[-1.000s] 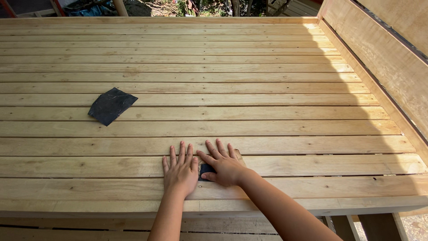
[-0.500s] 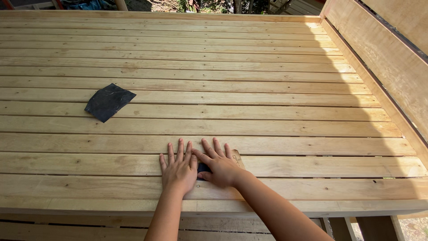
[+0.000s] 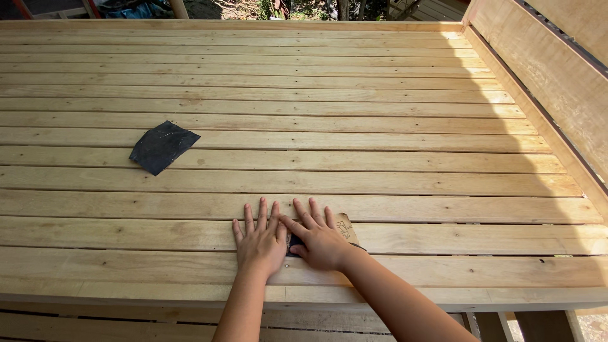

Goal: The person sands the slatted wooden surface of a large outdoor wooden structure, rubbing a piece of sandpaper back and forth across the planks. They work over different sections of the slatted top and edge, occasionally repositioning the sandpaper in their hand and continuing to sand.

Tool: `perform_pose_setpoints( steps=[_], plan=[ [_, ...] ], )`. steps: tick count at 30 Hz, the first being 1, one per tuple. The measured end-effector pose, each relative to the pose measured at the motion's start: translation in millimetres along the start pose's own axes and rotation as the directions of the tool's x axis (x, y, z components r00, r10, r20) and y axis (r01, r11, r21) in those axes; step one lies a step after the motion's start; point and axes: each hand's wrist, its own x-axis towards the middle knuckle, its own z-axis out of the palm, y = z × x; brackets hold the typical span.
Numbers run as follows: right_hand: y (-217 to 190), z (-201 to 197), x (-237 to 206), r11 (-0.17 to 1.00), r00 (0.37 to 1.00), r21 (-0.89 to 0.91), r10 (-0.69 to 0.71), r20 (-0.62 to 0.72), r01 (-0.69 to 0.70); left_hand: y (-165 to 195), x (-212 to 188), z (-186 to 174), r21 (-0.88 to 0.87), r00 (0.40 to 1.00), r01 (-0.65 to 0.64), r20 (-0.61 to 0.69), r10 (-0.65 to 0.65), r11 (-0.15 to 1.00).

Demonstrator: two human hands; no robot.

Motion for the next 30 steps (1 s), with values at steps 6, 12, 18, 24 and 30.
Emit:
perform_pose_setpoints(
  steps=[6,12,18,24,30],
  plan=[
    [53,-17,-44,0.996,0.994,-0.04,0.084,0.068,-0.081,-1,-1,0,0.001,1.0,0.006,0.007,-0.006,1.0],
    [153,-41,-124,0.944,0.943,-0.091,0.324,0.08,-0.317,1,0,2,0.024,1.0,0.009,0.027,-0.01,1.0],
    [67,-22,-54,0.99,0.989,-0.057,0.133,0.058,-0.129,0,0,3,0.031,1.0,-0.009,0.011,0.009,0.999],
    [-25,13,25,0.996,0.992,0.065,-0.046,-0.119,0.054,-6,7,8,-0.042,0.999,0.002,-0.036,-0.004,0.999],
    [34,7,-18,1.0,0.999,0.027,0.014,-0.046,-0.013,-11,7,13,0.033,0.999,0.024,-0.044,-0.022,0.999]
  ],
)
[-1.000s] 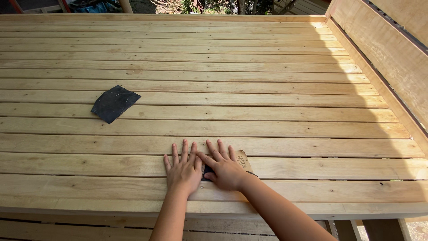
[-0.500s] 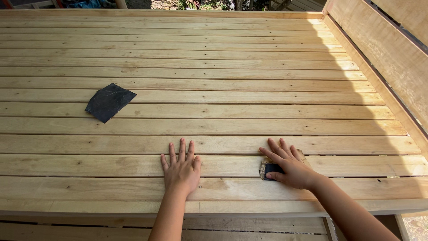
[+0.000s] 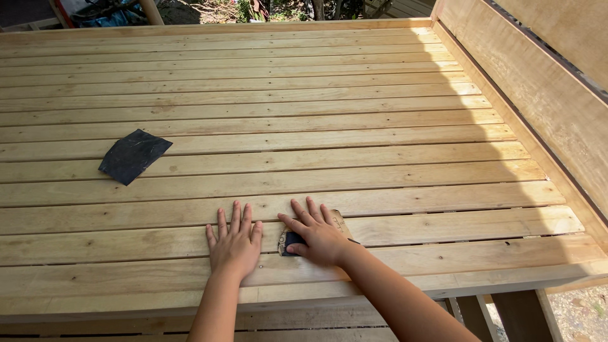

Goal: The person sands the slatted wooden surface of a large outdoor wooden structure, rubbing a piece of sandpaper back and forth across the planks. They work over different sections of the slatted top and edge, occasionally repositioning the sandpaper in their hand and continuing to sand.

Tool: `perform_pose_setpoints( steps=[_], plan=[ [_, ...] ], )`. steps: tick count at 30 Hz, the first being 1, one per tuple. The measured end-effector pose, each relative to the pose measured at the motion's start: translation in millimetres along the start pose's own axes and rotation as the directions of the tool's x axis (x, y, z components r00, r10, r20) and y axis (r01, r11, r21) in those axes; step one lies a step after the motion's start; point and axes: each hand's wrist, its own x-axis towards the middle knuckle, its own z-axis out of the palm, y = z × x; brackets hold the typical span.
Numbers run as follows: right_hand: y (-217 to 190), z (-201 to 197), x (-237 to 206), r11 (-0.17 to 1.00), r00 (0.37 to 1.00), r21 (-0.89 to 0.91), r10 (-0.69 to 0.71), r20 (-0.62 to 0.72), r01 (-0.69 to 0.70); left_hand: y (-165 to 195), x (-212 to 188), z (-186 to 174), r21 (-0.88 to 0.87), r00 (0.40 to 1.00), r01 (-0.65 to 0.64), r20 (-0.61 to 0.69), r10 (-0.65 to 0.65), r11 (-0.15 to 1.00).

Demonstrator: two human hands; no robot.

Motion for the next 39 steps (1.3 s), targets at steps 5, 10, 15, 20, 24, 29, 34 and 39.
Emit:
perform_pose_setpoints(
  steps=[5,10,15,20,24,29,34,39],
  plan=[
    [136,-34,-102,0.975,0.977,-0.078,0.21,0.034,-0.207,14,6,3,0.028,0.996,0.084,0.003,-0.084,0.996],
    [222,-57,-169,0.904,0.907,-0.093,0.421,0.025,-0.417,28,9,13,0.019,0.997,0.078,0.0,-0.078,0.997],
    [170,-47,-125,0.957,0.959,-0.127,0.273,0.083,-0.261,22,11,20,-0.049,1.0,0.013,-0.018,-0.014,0.999],
    [46,-24,-34,0.989,0.991,-0.122,0.099,0.094,-0.088,8,11,25,-0.221,0.997,-0.071,-0.001,0.073,0.973],
    [-41,-5,25,0.998,1.0,-0.056,0.001,0.016,0.0,-1,6,25,-0.386,0.993,-0.117,-0.044,0.108,0.915],
    [-22,1,11,1.0,0.999,0.0,0.02,0.03,-0.02,3,-3,18,-0.341,0.994,-0.111,-0.04,0.104,0.933],
    [111,-36,-85,0.97,0.968,-0.072,0.237,0.078,-0.232,12,-9,7,-0.187,0.992,-0.042,0.112,0.064,0.981],
    [208,-51,-163,0.889,0.893,-0.133,0.447,0.053,-0.438,8,-13,3,-0.162,0.992,-0.074,0.087,0.089,0.984]
  ],
)
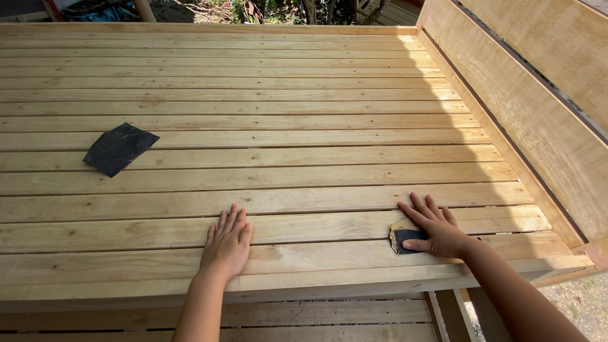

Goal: The person sands the slatted wooden surface of a large outdoor wooden structure, rubbing a piece of sandpaper back and forth across the planks. They work over different sections of the slatted top and edge, occasionally repositioning the sandpaper in their hand and continuing to sand.

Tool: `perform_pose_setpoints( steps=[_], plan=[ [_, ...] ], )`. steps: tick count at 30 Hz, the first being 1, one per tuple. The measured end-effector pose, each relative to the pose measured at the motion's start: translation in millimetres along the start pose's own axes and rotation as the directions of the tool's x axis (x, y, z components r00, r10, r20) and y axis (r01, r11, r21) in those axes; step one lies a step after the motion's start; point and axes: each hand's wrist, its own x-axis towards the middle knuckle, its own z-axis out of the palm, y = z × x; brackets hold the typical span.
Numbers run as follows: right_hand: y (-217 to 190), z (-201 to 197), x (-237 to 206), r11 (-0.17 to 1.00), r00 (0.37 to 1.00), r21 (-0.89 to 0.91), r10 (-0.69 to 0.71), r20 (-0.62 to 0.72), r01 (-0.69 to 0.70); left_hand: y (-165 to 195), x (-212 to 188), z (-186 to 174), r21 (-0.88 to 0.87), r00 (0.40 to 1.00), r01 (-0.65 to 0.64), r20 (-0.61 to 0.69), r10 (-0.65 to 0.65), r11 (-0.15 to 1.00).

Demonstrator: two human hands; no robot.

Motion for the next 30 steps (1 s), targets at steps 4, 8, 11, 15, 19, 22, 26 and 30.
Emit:
perform_pose_setpoints(
  steps=[4,8,11,15,19,22,26,30],
  plan=[
    [-41,11,3,0.989,0.993,-0.094,-0.114,-0.019,0.112,-6,-3,2,0.037,1.0,-0.005,-0.008,0.005,0.999],
    [-173,19,21,0.926,0.927,-0.113,-0.369,-0.068,0.36,-4,-1,7,0.05,0.998,-0.026,-0.064,0.029,0.998],
    [-261,25,38,0.876,0.875,-0.049,-0.482,-0.053,0.48,-2,-1,8,0.06,0.997,-0.031,-0.071,0.035,0.998],
    [-282,23,41,0.849,0.847,0.009,-0.527,-0.068,0.529,0,0,5,0.047,0.998,-0.022,-0.065,0.026,0.999],
    [-205,5,21,0.917,0.916,-0.004,-0.399,0.046,0.399,1,-3,0,0.034,0.999,-0.019,-0.034,0.021,0.999],
    [-123,-10,-6,0.978,0.967,-0.085,-0.173,0.189,0.192,2,-6,-1,0.051,1.0,-0.027,-0.008,0.027,0.998],
    [-51,-19,-32,0.993,0.973,-0.094,0.085,0.213,-0.066,3,-6,1,0.094,0.999,-0.039,-0.002,0.039,0.995],
    [-69,-14,-23,0.991,0.988,-0.132,0.013,0.152,0.007,3,1,5,0.115,0.999,-0.048,-0.018,0.051,0.992]
  ],
)
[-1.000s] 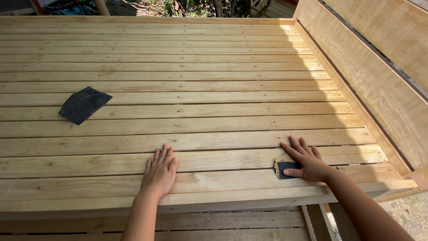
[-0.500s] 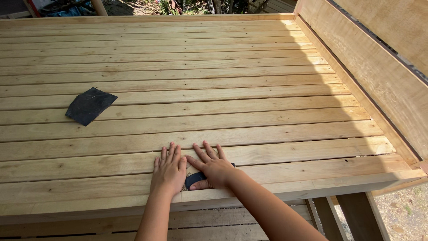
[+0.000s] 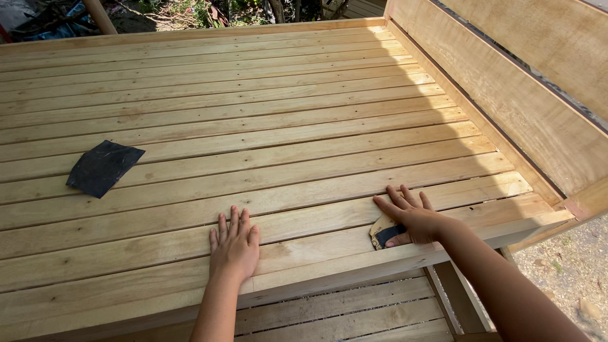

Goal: The person sands the slatted wooden surface of a large outdoor wooden structure, rubbing a piece of sandpaper back and forth across the planks. They work over different sections of the slatted top and edge, occasionally repositioning the sandpaper in their hand and continuing to sand.

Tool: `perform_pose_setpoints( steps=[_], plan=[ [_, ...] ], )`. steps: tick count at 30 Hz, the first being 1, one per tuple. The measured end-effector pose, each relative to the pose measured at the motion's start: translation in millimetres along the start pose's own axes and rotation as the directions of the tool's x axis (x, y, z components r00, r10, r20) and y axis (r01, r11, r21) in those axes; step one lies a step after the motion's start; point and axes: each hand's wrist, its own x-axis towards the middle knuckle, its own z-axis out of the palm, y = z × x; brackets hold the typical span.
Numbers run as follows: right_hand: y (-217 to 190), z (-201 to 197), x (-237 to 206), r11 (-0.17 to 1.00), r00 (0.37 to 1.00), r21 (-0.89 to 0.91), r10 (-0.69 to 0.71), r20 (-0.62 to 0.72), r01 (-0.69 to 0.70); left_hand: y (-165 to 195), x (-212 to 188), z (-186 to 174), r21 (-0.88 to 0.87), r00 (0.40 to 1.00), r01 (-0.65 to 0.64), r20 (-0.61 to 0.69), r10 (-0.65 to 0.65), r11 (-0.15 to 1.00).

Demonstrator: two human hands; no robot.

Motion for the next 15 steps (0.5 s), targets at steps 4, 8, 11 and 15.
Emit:
perform_pose_setpoints(
  steps=[4,8,11,15],
  plan=[
    [-95,-4,26,0.962,0.961,0.06,-0.26,-0.098,0.267,-3,8,4,-0.013,0.999,-0.023,-0.042,0.022,1.0],
    [-201,-6,48,0.88,0.872,0.108,-0.428,-0.238,0.462,-5,11,7,-0.004,0.996,-0.038,-0.079,0.037,0.999],
    [-222,-6,53,0.862,0.847,0.117,-0.446,-0.29,0.494,-5,11,6,-0.007,0.997,-0.027,-0.067,0.027,1.0],
    [-170,0,47,0.904,0.883,0.207,-0.279,-0.377,0.374,3,6,2,-0.013,0.985,-0.133,-0.11,0.131,0.991]
  ],
)
